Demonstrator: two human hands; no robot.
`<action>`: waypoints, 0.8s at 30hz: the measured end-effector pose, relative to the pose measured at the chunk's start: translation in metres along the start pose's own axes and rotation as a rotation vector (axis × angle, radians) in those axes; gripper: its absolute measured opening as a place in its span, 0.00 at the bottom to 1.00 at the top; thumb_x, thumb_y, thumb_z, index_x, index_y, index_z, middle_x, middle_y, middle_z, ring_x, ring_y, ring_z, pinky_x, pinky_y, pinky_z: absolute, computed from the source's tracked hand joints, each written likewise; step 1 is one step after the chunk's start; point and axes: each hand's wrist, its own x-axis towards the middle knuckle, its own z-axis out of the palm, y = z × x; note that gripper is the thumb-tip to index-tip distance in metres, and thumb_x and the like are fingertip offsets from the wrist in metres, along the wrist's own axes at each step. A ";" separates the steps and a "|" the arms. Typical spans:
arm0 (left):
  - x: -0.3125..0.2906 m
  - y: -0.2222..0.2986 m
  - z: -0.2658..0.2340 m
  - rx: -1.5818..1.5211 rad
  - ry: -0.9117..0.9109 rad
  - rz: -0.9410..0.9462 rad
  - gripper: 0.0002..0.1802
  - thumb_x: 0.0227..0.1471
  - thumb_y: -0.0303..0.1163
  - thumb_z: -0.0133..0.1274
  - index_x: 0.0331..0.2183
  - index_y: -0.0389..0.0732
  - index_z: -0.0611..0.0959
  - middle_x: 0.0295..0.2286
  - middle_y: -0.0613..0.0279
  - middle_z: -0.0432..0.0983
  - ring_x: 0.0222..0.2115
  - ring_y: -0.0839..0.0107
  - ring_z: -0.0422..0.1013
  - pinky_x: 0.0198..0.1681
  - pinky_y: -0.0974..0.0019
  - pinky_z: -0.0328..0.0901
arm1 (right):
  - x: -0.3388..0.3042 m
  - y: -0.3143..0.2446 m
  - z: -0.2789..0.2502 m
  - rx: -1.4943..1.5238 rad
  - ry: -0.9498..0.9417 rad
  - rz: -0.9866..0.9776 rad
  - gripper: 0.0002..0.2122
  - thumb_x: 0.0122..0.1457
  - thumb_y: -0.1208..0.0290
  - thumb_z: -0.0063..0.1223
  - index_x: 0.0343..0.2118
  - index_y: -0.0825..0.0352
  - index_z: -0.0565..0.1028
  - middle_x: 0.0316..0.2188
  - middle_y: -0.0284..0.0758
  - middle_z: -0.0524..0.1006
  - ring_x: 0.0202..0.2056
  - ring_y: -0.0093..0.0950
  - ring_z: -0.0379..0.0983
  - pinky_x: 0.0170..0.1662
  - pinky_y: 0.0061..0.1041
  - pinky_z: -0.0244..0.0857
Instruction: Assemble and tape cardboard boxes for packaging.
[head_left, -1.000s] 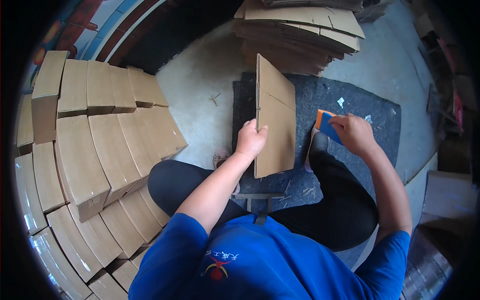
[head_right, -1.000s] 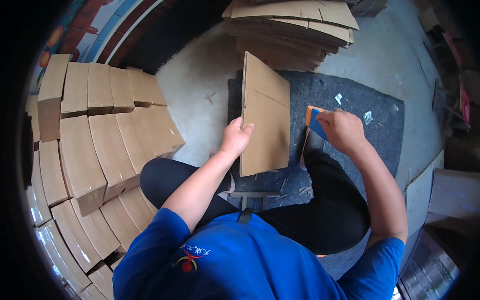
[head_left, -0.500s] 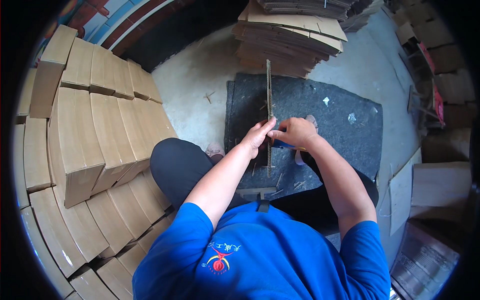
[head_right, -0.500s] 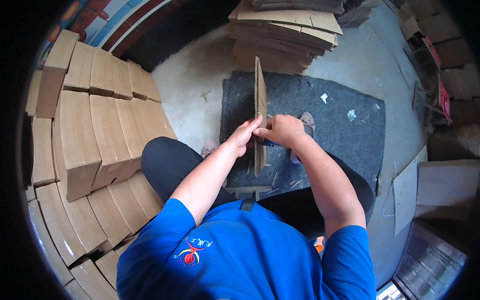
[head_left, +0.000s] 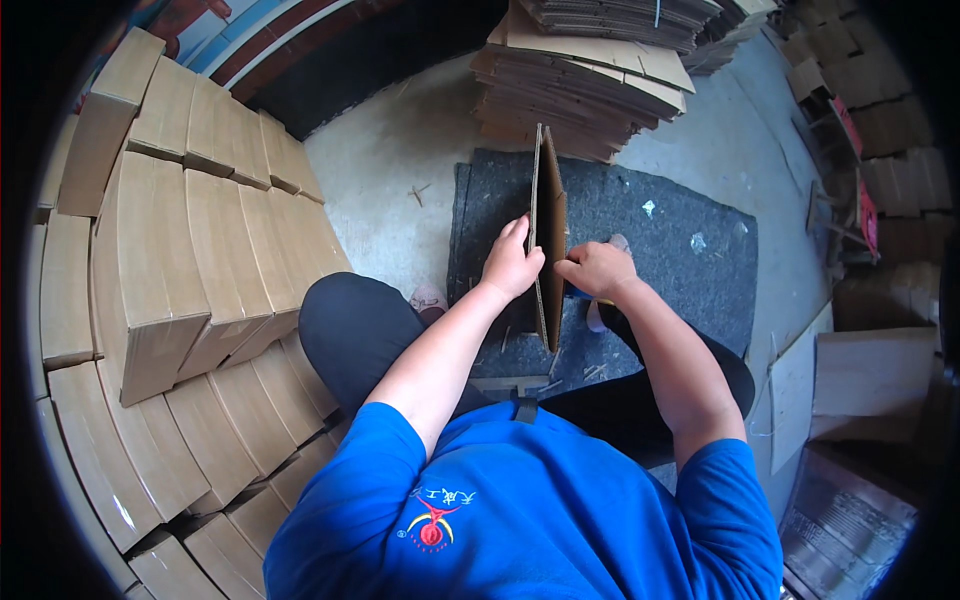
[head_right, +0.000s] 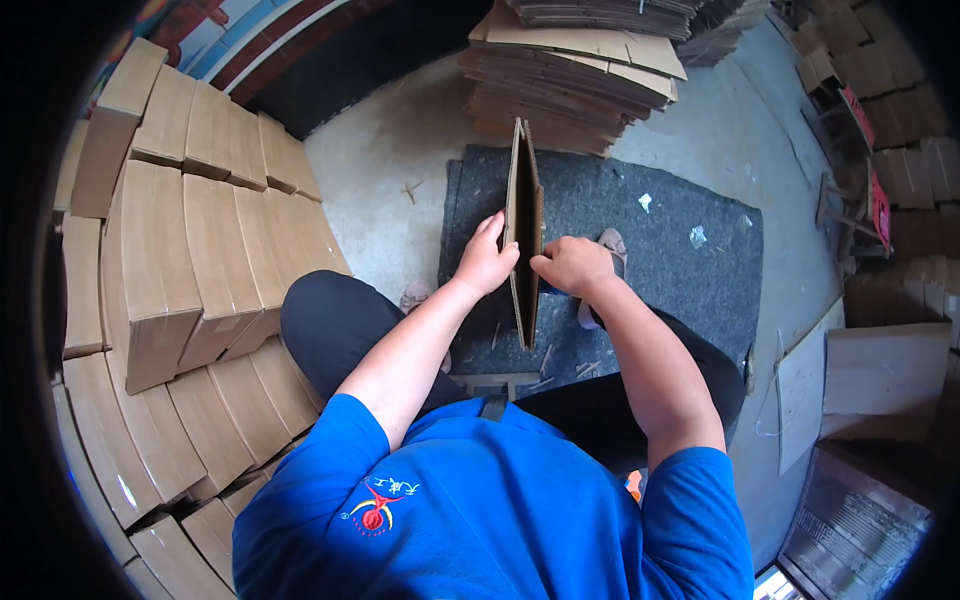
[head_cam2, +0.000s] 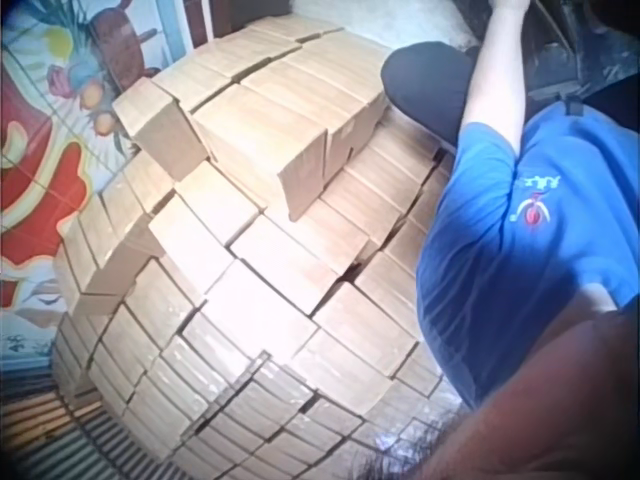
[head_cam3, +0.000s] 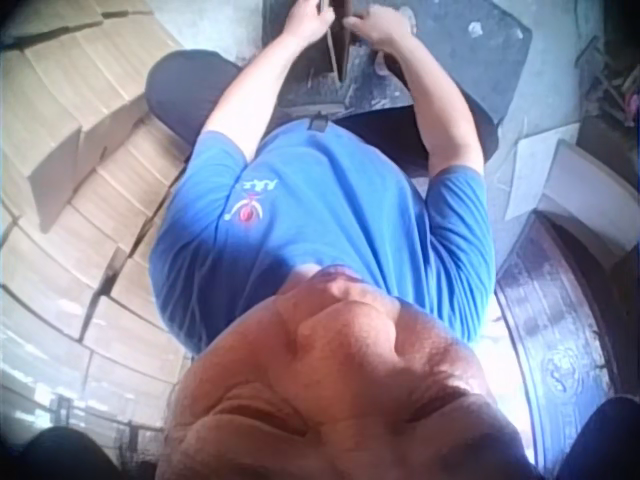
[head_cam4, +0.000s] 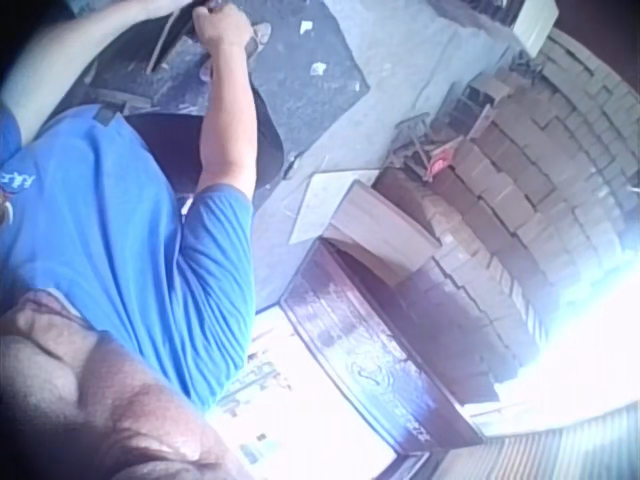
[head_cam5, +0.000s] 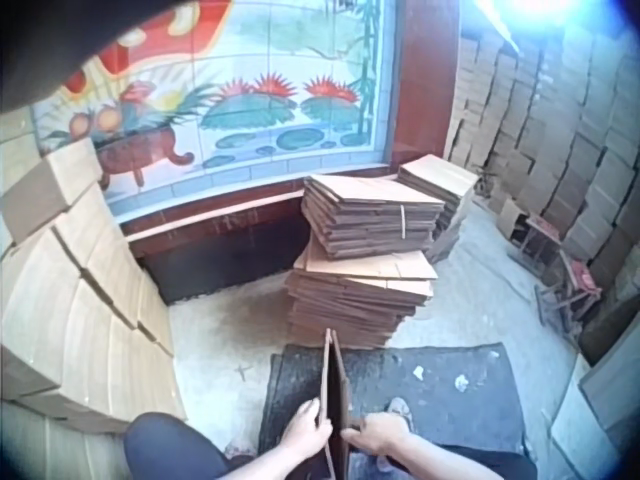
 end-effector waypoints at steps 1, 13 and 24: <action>-0.002 0.004 -0.004 0.073 0.010 0.061 0.33 0.48 0.27 0.48 0.58 0.32 0.68 0.54 0.40 0.67 0.55 0.49 0.65 0.60 0.59 0.61 | -0.010 -0.011 -0.004 -0.034 0.014 0.007 0.18 0.54 0.55 0.44 0.36 0.59 0.83 0.39 0.43 0.81 0.44 0.41 0.77 0.51 0.37 0.69; -0.072 0.035 -0.048 0.315 0.024 0.017 0.33 0.49 0.20 0.43 0.59 0.26 0.63 0.58 0.39 0.62 0.55 0.44 0.65 0.59 0.55 0.61 | -0.013 0.011 -0.045 0.013 0.242 0.211 0.18 0.54 0.59 0.43 0.37 0.63 0.83 0.39 0.45 0.81 0.43 0.43 0.78 0.49 0.38 0.70; -0.078 0.019 -0.023 0.637 0.110 0.186 0.37 0.49 0.23 0.46 0.63 0.37 0.60 0.64 0.48 0.52 0.64 0.53 0.53 0.64 0.53 0.53 | 0.014 0.027 0.038 -0.024 0.545 0.112 0.18 0.60 0.60 0.40 0.29 0.65 0.81 0.28 0.46 0.82 0.32 0.46 0.80 0.40 0.44 0.73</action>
